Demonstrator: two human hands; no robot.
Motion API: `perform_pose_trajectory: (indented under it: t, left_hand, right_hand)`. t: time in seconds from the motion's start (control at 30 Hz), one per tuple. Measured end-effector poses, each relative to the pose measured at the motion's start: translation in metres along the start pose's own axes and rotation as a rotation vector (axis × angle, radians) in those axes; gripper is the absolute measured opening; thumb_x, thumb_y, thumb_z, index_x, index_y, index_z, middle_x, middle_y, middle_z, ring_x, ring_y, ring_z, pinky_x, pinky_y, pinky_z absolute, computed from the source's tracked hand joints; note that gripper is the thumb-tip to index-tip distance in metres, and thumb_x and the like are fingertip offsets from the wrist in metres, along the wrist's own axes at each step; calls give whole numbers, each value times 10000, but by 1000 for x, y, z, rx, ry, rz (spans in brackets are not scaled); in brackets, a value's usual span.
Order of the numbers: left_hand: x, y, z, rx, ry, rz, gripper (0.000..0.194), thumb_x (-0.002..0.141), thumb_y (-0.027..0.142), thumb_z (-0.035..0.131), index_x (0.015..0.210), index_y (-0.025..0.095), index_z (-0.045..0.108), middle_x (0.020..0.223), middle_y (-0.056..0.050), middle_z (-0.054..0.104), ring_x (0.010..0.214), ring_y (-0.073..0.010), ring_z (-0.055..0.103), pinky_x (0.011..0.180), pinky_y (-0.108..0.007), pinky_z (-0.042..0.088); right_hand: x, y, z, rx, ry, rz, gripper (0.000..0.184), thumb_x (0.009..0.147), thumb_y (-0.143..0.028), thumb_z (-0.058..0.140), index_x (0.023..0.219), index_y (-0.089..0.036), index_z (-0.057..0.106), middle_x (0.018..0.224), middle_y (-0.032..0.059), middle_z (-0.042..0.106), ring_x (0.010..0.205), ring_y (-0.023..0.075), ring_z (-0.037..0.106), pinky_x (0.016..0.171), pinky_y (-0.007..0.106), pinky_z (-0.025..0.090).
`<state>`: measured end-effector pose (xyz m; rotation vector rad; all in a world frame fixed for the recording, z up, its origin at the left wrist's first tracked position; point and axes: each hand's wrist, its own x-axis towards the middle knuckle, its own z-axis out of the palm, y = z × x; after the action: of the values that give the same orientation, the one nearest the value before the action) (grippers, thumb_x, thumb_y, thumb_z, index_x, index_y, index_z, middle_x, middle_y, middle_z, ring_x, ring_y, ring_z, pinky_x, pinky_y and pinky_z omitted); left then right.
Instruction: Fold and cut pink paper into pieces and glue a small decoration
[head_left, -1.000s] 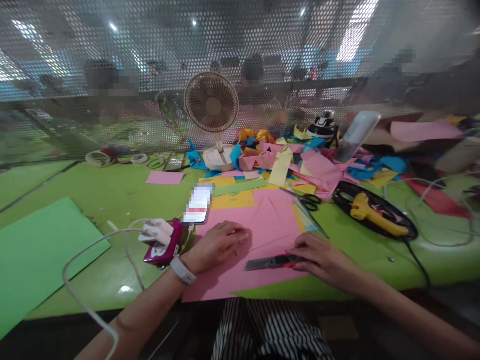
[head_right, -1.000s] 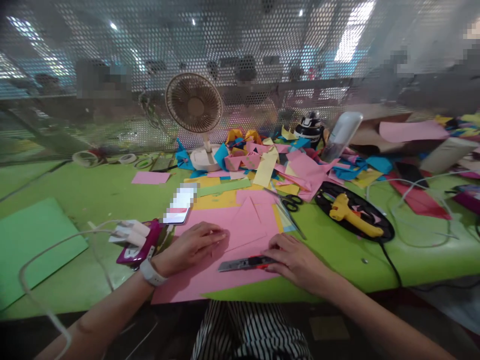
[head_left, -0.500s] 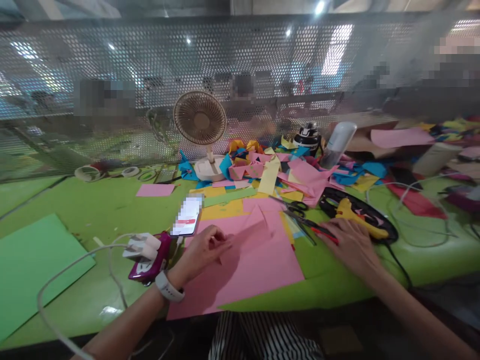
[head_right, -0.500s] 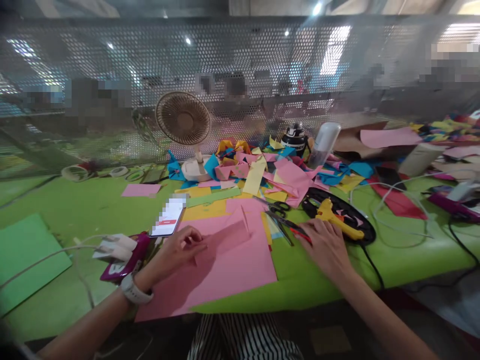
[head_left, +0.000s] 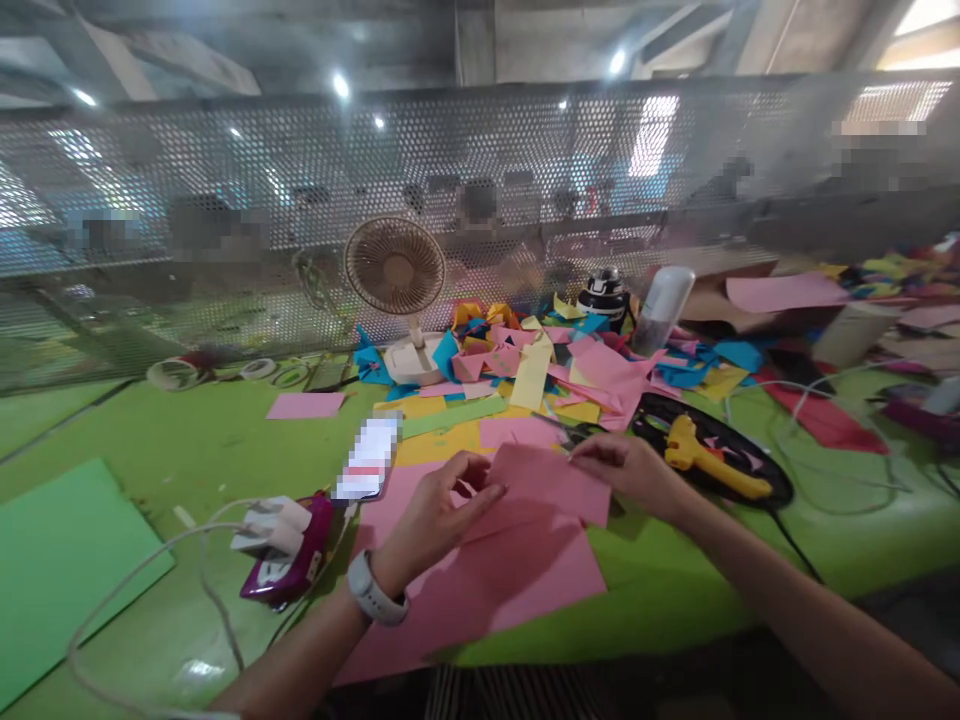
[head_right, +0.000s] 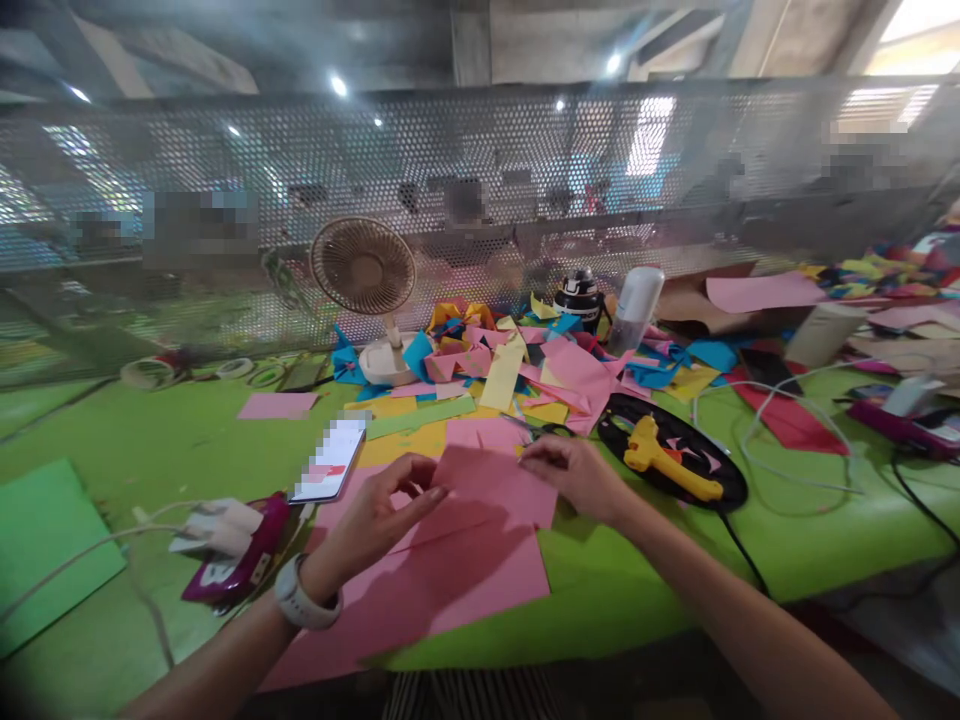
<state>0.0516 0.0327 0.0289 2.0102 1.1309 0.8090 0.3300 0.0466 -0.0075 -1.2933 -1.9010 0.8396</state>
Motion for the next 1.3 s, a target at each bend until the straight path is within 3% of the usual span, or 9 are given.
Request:
perform_pose_trajectory:
  t: [0.1, 0.2, 0.3, 0.4, 0.57, 0.77, 1.03, 1.2, 1.3]
  left_hand:
    - [9, -12, -3, 131, 8, -46, 349, 836, 475, 560, 1038, 192, 590, 990, -74, 633, 869, -203, 602, 689, -296, 491]
    - [14, -25, -1, 153, -7, -126, 387, 820, 489, 562, 1044, 176, 597, 1081, -108, 617, 874, -220, 620, 746, -340, 511]
    - [17, -35, 4, 0, -10, -180, 421, 766, 447, 639, 1083, 175, 587, 1159, -125, 584, 1005, -253, 596, 842, -368, 498]
    - [19, -40, 9, -266, 26, -248, 465, 712, 391, 717, 1102, 180, 577, 1234, -136, 551, 1141, -278, 529, 944, -406, 442]
    - [21, -45, 14, -503, -4, -307, 395, 764, 313, 706, 1098, 166, 556, 1206, -143, 601, 1143, -246, 552, 928, -388, 467]
    - [17, -43, 19, -673, -10, -365, 417, 757, 268, 729, 1112, 176, 530, 1230, -155, 584, 1146, -244, 552, 906, -397, 492]
    - [16, -34, 20, -778, -71, -307, 421, 764, 223, 718, 1139, 184, 530, 1294, -146, 535, 1181, -244, 522, 971, -431, 440]
    - [16, -41, 23, -732, 7, -293, 394, 754, 233, 718, 1102, 170, 545, 1288, -133, 531, 1135, -227, 557, 978, -411, 438]
    - [17, -46, 25, -694, 66, -274, 402, 738, 252, 729, 1081, 160, 540, 1258, -143, 546, 1119, -236, 566, 953, -423, 453]
  right_hand:
    - [17, 15, -36, -514, 168, 118, 211, 853, -312, 509, 900, -208, 687, 832, 26, 703, 747, 183, 641, 668, 264, 470]
    - [28, 16, -50, -697, 279, 169, 177, 804, -236, 552, 891, -149, 679, 960, 140, 676, 950, 297, 600, 811, 389, 435]
    - [37, 7, -22, -565, 231, 71, 218, 815, -247, 550, 983, -150, 649, 1084, 158, 628, 1047, 294, 552, 895, 417, 401]
    - [44, 0, 26, -158, 2, 47, 351, 783, -331, 604, 1099, -179, 600, 1021, 99, 652, 851, 221, 631, 785, 363, 483]
    - [49, 8, 72, 7, -35, 69, 544, 728, -260, 651, 1240, -172, 492, 1099, 118, 620, 868, 202, 639, 753, 360, 519]
    - [42, 10, 75, 101, -46, 47, 581, 711, -229, 645, 1263, -164, 475, 1091, 116, 601, 942, 211, 606, 788, 367, 513]
    - [31, 10, 77, -77, -20, -64, 692, 694, -253, 670, 1339, -213, 421, 1255, 124, 494, 1123, 272, 497, 947, 460, 410]
    - [33, 6, 75, -42, -49, -46, 737, 692, -244, 668, 1368, -193, 380, 1199, 133, 513, 940, 229, 582, 758, 379, 501]
    - [35, 6, 75, -3, -74, -40, 734, 696, -250, 667, 1365, -180, 374, 1128, 110, 550, 803, 180, 596, 747, 368, 500]
